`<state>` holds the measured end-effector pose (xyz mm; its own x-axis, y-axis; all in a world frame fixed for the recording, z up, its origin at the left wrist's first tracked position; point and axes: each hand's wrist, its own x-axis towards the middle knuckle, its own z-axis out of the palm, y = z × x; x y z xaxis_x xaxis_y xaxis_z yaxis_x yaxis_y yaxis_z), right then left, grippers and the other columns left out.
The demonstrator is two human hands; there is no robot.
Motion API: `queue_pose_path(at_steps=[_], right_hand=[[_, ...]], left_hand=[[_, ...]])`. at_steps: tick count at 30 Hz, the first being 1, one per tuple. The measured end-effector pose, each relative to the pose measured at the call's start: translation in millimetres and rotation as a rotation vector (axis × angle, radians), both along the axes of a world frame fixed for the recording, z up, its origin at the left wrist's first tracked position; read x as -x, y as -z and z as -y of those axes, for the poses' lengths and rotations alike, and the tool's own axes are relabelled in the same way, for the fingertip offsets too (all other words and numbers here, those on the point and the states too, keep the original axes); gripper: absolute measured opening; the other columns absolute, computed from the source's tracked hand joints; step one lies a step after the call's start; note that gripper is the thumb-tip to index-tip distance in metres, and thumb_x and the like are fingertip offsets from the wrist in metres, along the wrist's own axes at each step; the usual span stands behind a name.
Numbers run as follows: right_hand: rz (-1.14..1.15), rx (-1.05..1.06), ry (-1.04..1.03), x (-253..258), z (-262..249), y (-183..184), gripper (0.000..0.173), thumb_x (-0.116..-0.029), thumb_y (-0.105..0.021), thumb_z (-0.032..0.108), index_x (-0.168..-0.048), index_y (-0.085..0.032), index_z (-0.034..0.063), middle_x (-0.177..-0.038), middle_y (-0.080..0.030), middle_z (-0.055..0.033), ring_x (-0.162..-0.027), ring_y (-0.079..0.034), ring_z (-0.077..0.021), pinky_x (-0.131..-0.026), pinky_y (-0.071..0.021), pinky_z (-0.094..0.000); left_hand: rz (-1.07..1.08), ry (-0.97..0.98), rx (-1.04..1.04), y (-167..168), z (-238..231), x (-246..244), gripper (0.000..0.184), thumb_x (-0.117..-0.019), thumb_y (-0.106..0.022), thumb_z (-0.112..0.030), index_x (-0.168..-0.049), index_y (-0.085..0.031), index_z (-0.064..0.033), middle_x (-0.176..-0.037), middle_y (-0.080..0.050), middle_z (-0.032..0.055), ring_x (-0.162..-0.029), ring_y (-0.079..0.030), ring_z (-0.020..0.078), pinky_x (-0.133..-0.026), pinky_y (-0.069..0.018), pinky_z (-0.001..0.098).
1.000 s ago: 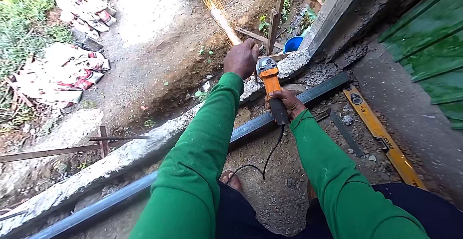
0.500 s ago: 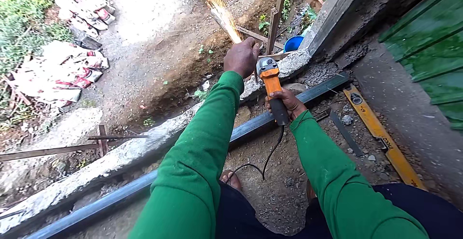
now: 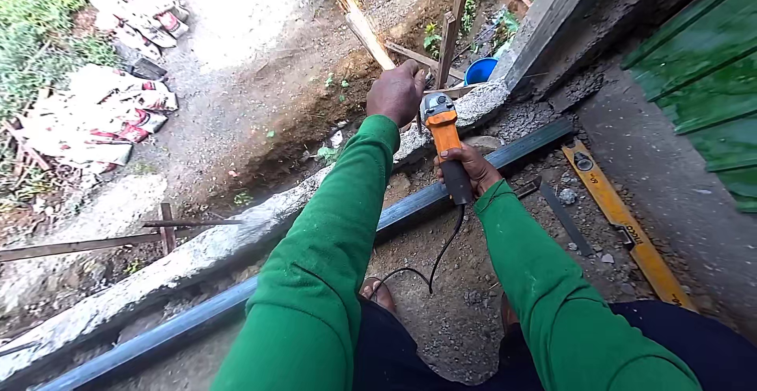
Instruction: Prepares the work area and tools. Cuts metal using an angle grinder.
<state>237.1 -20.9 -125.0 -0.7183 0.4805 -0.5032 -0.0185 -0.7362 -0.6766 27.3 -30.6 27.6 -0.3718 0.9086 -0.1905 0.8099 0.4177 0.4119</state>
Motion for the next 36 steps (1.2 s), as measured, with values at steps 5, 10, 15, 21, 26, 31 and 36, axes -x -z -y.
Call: queue_pose_path(at_steps=[5, 10, 15, 21, 26, 31, 36], right_hand=[[-0.004, -0.005, 0.002, 0.6, 0.3, 0.5, 0.049, -0.0873, -0.064, 0.02, -0.13, -0.045, 0.0063, -0.084, -0.068, -0.0166, -0.061, -0.069, -0.0274, -0.055, -0.0612, -0.0424], [0.005, -0.013, -0.014, 4.9, -2.5, 1.0, 0.056, -0.0853, -0.067, 0.022, -0.134, -0.044, 0.008, -0.085, -0.067, -0.0159, -0.062, -0.068, -0.027, -0.055, -0.0613, -0.0433], [0.003, -0.011, -0.015, 2.2, -1.3, 1.7, 0.056, -0.0835, -0.068, 0.023, -0.132, -0.043, 0.008, -0.084, -0.067, -0.0157, -0.062, -0.069, -0.0274, -0.056, -0.0612, -0.0439], [0.001, -0.012, -0.015, 0.0, -0.3, 0.1, 0.054, -0.0839, -0.067, 0.021, -0.131, -0.044, 0.0068, -0.083, -0.067, -0.0155, -0.061, -0.069, -0.0273, -0.055, -0.0613, -0.0434], [0.0, -0.012, -0.013, 4.2, -3.2, 1.5, 0.054, -0.0848, -0.067, 0.022, -0.132, -0.044, 0.0072, -0.084, -0.067, -0.0158, -0.062, -0.069, -0.0275, -0.055, -0.0614, -0.0435], [0.001, -0.005, -0.018, 3.5, -3.1, 1.0, 0.054, -0.0846, -0.067, 0.022, -0.132, -0.044, 0.0073, -0.084, -0.067, -0.0159, -0.062, -0.069, -0.0275, -0.055, -0.0613, -0.0435], [0.014, -0.001, -0.01, -2.7, 0.7, -2.5, 0.051, -0.0849, -0.067, 0.019, -0.129, -0.045, 0.0062, -0.083, -0.067, -0.0161, -0.061, -0.069, -0.0278, -0.056, -0.0616, -0.0438]], left_hand=[[0.004, 0.001, 0.002, -0.6, 0.1, 0.2, 0.036, -0.1097, -0.039, -0.043, -0.111, -0.065, -0.0186, -0.092, -0.07, 0.0087, -0.09, -0.07, 0.0303, -0.073, -0.0538, 0.0591], [0.006, -0.009, -0.012, 1.3, 0.6, 0.7, 0.034, -0.1091, -0.041, -0.042, -0.108, -0.065, -0.0188, -0.091, -0.07, 0.0085, -0.09, -0.07, 0.0296, -0.073, -0.0534, 0.0582], [0.002, -0.011, -0.005, 1.4, -0.3, 0.6, 0.034, -0.1093, -0.04, -0.042, -0.109, -0.065, -0.0193, -0.093, -0.07, 0.0087, -0.091, -0.07, 0.0307, -0.072, -0.0534, 0.059], [0.001, -0.008, 0.0, 0.4, -0.5, 0.6, 0.034, -0.1093, -0.04, -0.043, -0.109, -0.065, -0.0191, -0.093, -0.07, 0.0084, -0.091, -0.07, 0.0303, -0.072, -0.0532, 0.059], [-0.002, -0.005, -0.003, 1.7, -0.3, 1.0, 0.034, -0.1095, -0.039, -0.042, -0.107, -0.064, -0.0189, -0.09, -0.069, 0.0079, -0.088, -0.07, 0.0298, -0.071, -0.0532, 0.0577], [-0.003, -0.004, 0.005, 1.6, -0.2, 0.4, 0.035, -0.1097, -0.038, -0.043, -0.109, -0.063, -0.0184, -0.092, -0.069, 0.0092, -0.091, -0.07, 0.0315, -0.072, -0.0531, 0.0594], [0.006, -0.012, 0.007, 0.5, -0.3, -0.4, 0.035, -0.1097, -0.039, -0.043, -0.11, -0.064, -0.0186, -0.094, -0.07, 0.0092, -0.091, -0.07, 0.0314, -0.073, -0.0535, 0.0599]])
